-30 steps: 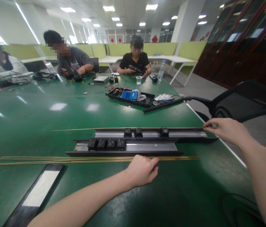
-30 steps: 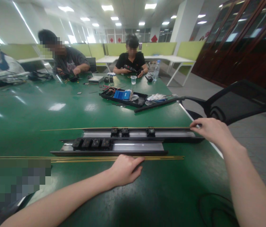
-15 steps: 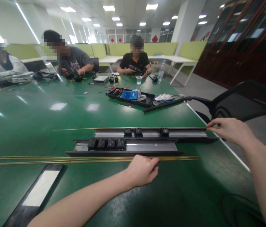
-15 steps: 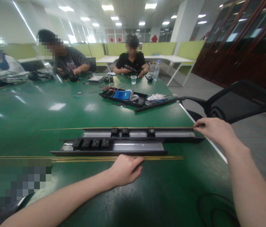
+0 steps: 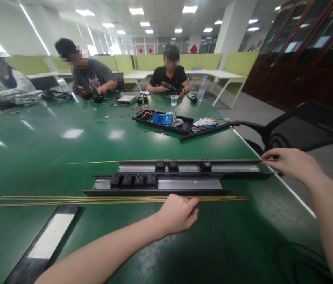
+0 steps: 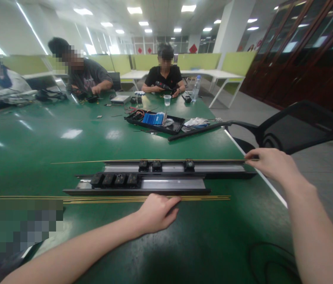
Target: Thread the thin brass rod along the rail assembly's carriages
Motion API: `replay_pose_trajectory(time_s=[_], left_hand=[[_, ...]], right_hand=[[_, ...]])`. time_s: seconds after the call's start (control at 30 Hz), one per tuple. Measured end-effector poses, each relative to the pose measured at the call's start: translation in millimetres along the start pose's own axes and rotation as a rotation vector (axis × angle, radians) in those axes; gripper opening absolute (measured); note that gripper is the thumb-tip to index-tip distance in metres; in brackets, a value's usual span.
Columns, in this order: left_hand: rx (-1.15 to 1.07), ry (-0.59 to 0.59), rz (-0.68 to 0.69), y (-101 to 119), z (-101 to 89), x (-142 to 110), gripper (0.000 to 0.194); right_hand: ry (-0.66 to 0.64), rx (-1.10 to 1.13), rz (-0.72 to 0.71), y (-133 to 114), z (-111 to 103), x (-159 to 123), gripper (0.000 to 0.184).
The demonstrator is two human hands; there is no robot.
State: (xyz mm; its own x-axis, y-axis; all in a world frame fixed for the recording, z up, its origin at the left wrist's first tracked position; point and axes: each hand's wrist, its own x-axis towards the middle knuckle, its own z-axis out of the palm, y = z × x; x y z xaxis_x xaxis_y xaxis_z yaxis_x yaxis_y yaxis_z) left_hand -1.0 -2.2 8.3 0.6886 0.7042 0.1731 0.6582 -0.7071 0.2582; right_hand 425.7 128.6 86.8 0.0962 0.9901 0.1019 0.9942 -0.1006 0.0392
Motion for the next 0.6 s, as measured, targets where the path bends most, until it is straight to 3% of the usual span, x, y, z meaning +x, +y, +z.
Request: replay_pose_trajectory(time_s=[0.6], left_hand=[[0.002,-0.004,-0.005,0.2,0.0,0.4,0.033]], right_hand=[[0.000,-0.025,0.057,10.1,0.4,1.1,0.045]])
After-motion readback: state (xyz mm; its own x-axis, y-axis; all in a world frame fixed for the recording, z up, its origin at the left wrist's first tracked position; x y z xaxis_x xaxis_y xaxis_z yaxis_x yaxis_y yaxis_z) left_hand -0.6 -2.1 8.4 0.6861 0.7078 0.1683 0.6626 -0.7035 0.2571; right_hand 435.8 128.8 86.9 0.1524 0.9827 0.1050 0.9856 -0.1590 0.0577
